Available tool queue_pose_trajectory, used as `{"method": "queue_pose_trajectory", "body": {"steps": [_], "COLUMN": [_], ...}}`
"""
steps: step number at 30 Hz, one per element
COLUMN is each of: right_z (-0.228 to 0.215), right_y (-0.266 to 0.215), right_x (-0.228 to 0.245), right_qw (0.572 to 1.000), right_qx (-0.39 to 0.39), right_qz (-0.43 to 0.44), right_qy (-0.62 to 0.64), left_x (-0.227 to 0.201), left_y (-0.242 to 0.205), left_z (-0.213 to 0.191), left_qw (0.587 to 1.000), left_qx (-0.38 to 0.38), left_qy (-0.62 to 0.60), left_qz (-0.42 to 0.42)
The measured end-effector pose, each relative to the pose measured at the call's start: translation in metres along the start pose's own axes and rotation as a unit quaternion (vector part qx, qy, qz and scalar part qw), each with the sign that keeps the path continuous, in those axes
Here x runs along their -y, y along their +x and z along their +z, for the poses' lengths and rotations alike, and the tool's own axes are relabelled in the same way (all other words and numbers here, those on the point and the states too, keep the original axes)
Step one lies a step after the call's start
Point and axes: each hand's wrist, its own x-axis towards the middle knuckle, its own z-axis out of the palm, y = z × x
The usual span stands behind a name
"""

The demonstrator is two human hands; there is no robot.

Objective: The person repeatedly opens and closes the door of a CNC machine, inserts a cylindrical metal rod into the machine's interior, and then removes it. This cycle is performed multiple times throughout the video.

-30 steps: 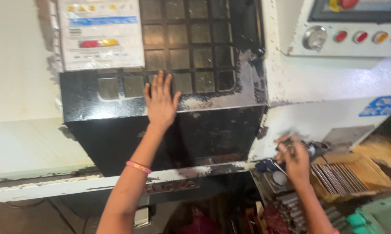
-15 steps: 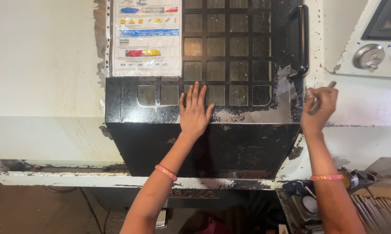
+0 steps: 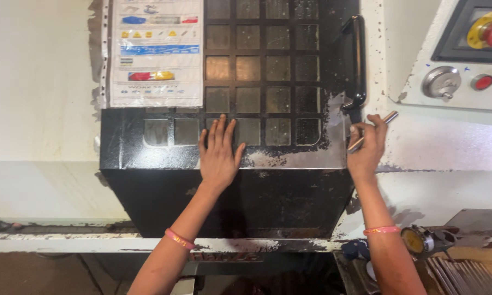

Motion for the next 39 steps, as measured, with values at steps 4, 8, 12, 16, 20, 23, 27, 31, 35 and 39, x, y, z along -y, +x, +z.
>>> {"method": "queue_pose_trajectory", "body": {"steps": [4,8,12,16,20,23,27,31,35,39], "right_z": [0.001,0.001,-0.001,-0.003,-0.002,-0.002,-0.002,0.0,0.0,0.001], "right_y": [0.003,0.004,0.002,0.003,0.003,0.001,0.0,-0.003,-0.004,-0.005], "right_x": [0.003,0.006,0.009,0.011,0.012,0.01,0.007,0.004,0.002,0.0], "right_qw": [0.999,0.998,0.999,0.999,0.999,0.999,0.999,0.999,0.999,0.998], "right_qx": [0.009,0.011,0.011,0.004,-0.002,-0.004,-0.027,-0.035,-0.036,-0.035], "right_qz": [-0.018,-0.018,-0.014,-0.005,0.017,0.045,0.03,0.034,0.039,0.042], "right_qy": [-0.041,-0.056,-0.049,-0.044,-0.032,-0.004,-0.019,-0.016,-0.008,-0.007], "left_x": [-0.001,-0.015,-0.06,-0.117,-0.167,-0.197,-0.21,-0.211,-0.214,-0.216], "left_y": [-0.001,0.008,0.026,0.07,0.117,0.138,0.137,0.13,0.128,0.128], "left_z": [0.002,0.011,0.029,0.051,0.067,0.079,0.091,0.099,0.102,0.103], "left_qw": [1.0,1.0,0.997,0.984,0.944,0.892,0.9,0.904,0.918,0.92], "left_qx": [0.008,-0.031,-0.013,0.001,-0.034,0.031,0.055,0.033,0.023,0.018], "left_qy": [-0.014,0.003,-0.059,-0.142,-0.315,-0.446,-0.428,-0.419,-0.391,-0.385], "left_qz": [-0.007,0.003,0.056,0.109,0.095,0.064,0.069,0.074,0.068,0.068]}}
